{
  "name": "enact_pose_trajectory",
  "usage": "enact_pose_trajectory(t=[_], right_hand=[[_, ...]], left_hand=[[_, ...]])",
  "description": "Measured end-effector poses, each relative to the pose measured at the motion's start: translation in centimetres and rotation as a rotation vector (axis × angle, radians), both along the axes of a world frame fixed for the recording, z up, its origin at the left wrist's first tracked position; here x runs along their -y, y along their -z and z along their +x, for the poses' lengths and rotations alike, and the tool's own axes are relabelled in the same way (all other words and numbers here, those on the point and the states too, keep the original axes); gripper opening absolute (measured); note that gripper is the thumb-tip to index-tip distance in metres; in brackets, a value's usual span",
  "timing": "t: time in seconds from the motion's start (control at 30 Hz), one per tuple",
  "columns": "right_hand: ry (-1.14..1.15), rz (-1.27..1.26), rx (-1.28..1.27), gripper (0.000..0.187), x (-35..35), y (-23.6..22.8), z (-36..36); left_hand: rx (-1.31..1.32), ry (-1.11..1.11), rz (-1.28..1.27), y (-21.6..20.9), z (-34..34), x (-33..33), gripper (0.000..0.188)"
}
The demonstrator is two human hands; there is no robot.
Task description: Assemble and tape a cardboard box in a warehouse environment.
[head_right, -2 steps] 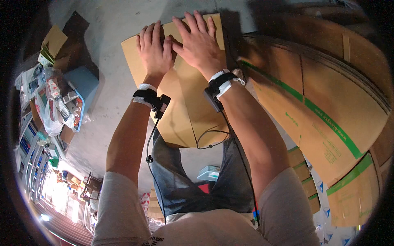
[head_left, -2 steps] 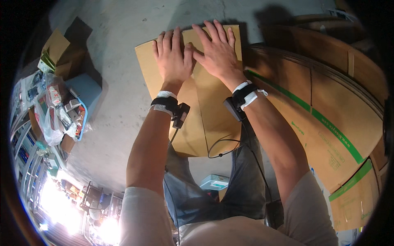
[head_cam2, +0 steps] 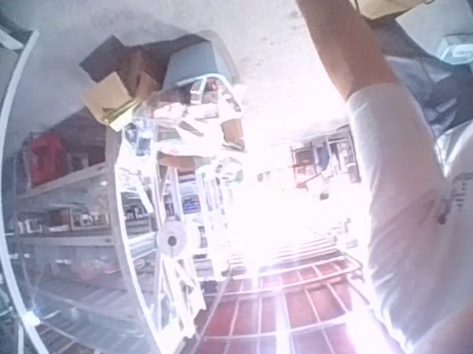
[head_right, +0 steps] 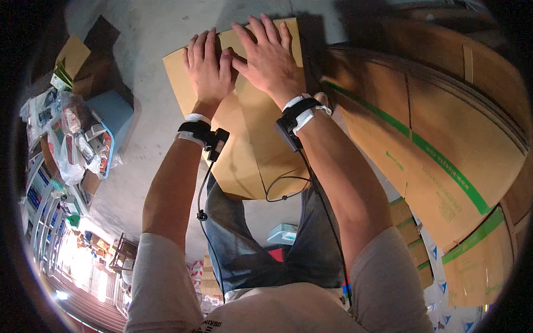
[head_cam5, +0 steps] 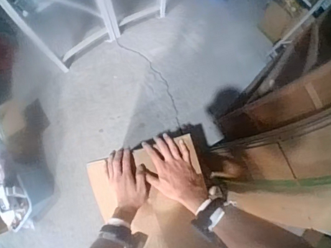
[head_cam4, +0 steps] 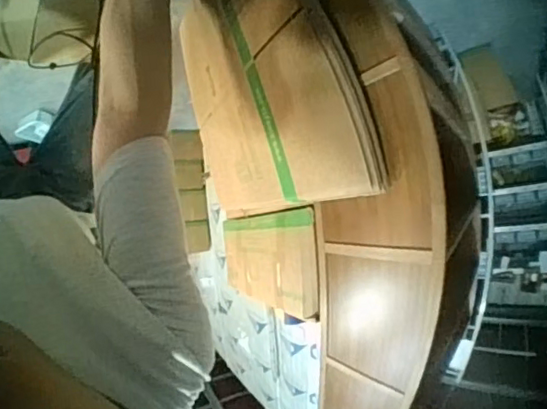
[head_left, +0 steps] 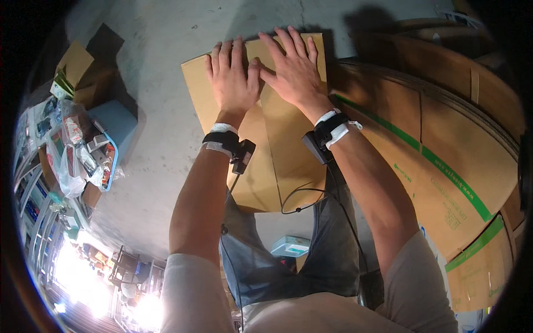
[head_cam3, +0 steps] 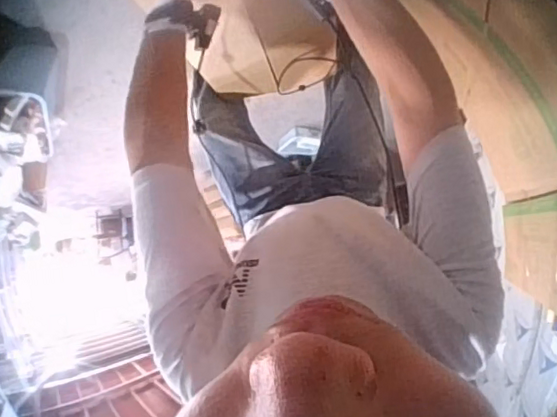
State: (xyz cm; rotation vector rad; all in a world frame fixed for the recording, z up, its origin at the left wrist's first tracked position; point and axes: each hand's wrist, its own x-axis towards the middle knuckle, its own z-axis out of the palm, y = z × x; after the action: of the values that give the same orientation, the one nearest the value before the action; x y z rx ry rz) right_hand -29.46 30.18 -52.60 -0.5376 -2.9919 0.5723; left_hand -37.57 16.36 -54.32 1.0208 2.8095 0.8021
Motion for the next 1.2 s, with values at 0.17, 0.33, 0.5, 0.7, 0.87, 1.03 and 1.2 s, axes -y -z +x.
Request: enact_pose_trajectory(t=[0.17, 0.33, 0.5, 0.7, 0.87, 1.03, 1.2], right_hand=[[0.003, -0.037, -0.029, 0.070, -0.2, 0.1, 0.3], [0.006, -0.023, -0.016, 0.071, 0.5, 0.1, 0.1], [0.003, -0.053, -0.027, 0.071, 0.0, -0.2, 0.0], [0.009, -0.009, -0.040, 0.072, 0.3, 0.4, 0.1], [-0.012, -0.003, -0.026, 0.071, -0.2, 0.1, 0.1], [0.005, -0.003, -0.002, 0.072, -0.1, 0.1, -0.1], [0.012, 0.040, 0.024, 0.071, 0.1, 0.2, -0.1]], left_hand=[[-0.007, 0.004, 0.074, 0.1, -0.4, 0.1, 0.059], [-0.067, -0.001, 0.106, 0.5, -0.3, 0.2, 0.057], [-0.141, 0.076, 0.002, 0.7, -0.6, 0.5, 0.046], [-0.048, 0.011, 0.116, 0.4, -0.4, 0.5, 0.045], [-0.025, 0.016, 0.116, -0.1, -0.4, 0.2, 0.044], [-0.060, -0.004, 0.118, -0.1, -0.4, 0.0, 0.043], [0.041, -0.108, 0.093, -0.5, -0.9, -0.5, 0.036]])
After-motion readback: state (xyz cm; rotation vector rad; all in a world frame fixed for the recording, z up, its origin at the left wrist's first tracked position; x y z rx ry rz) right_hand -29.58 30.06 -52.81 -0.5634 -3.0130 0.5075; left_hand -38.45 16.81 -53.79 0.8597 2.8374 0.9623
